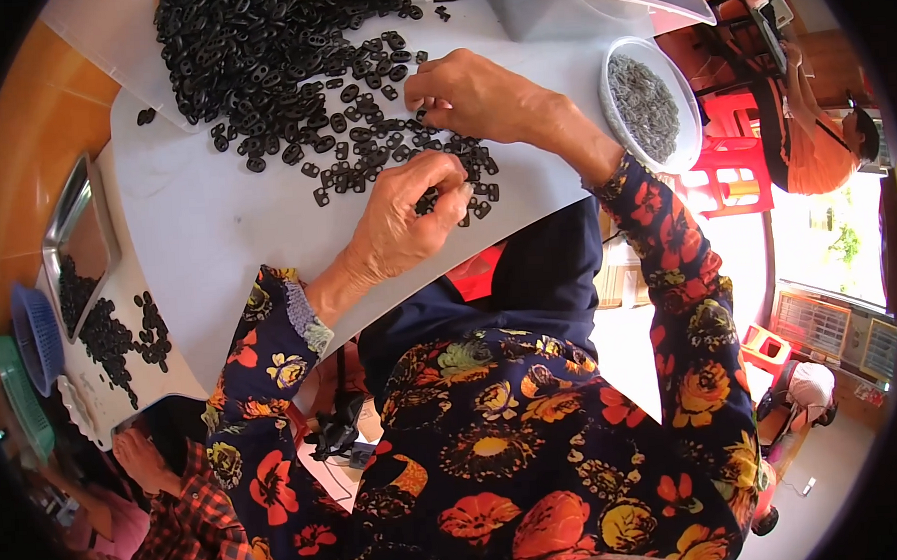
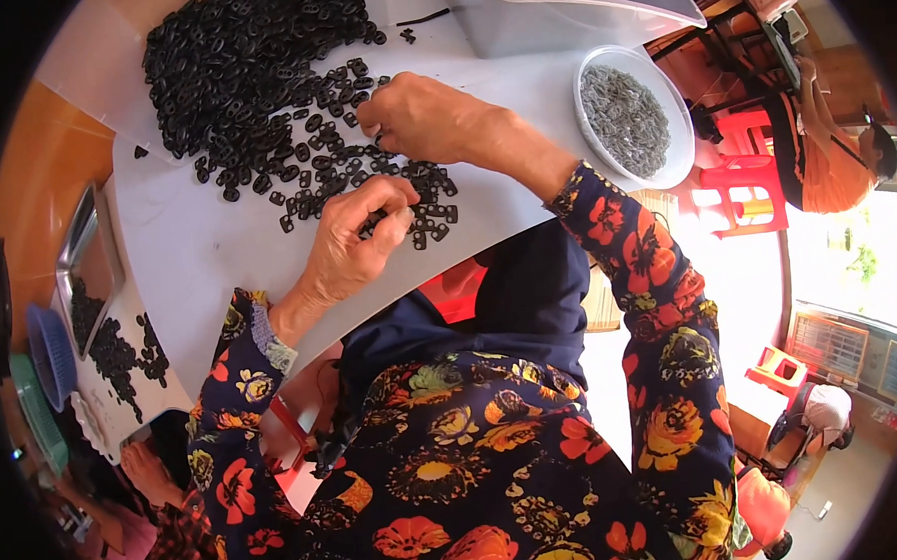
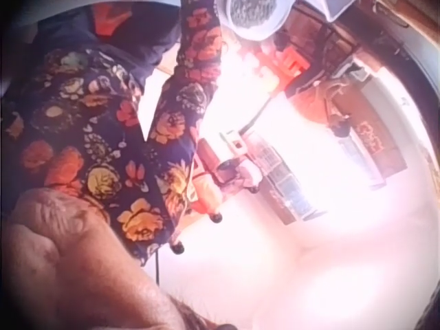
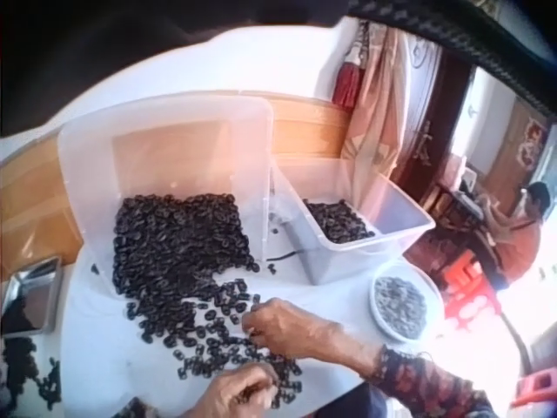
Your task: The person assembles small plastic components by hand, picking up plastic pieces and pins from the table and fitting them together.
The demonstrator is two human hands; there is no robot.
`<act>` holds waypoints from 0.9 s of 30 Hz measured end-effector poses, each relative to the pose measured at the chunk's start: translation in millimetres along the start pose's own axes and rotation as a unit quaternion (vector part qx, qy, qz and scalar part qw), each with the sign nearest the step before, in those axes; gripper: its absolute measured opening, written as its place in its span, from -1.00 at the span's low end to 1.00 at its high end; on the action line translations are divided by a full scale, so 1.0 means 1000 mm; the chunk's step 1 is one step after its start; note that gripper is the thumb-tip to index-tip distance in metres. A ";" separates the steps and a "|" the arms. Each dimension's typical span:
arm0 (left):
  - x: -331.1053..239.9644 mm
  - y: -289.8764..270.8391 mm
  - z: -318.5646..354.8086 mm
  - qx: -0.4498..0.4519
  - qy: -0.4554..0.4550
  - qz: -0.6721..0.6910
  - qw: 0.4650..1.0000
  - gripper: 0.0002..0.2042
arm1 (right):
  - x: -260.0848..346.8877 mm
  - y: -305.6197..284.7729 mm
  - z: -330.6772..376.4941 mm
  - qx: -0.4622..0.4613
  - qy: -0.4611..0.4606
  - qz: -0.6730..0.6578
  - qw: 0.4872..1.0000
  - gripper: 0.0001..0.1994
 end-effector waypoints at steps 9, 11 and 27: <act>0.010 -0.001 0.001 -0.031 -0.024 -0.012 0.999 -0.92 | 0.002 0.010 -0.010 0.014 0.047 0.058 0.997 -0.86; 0.010 -0.002 0.001 -0.045 -0.037 -0.003 0.998 -0.95 | 0.000 0.008 -0.010 -0.004 0.045 0.047 0.998 -0.85; 0.019 -0.037 -0.008 -0.148 -0.040 -0.021 0.988 -0.86 | -0.020 0.006 0.032 -0.093 0.118 -0.482 0.864 -0.87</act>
Point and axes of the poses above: each hand's wrist, its own z-axis away from the middle knuckle, its own y-axis out of the palm, x = y × z, the point moved 8 cm from there along -z, towards the middle knuckle, and after that the axes turned 13 degrees about y, right-handed, at the moved point
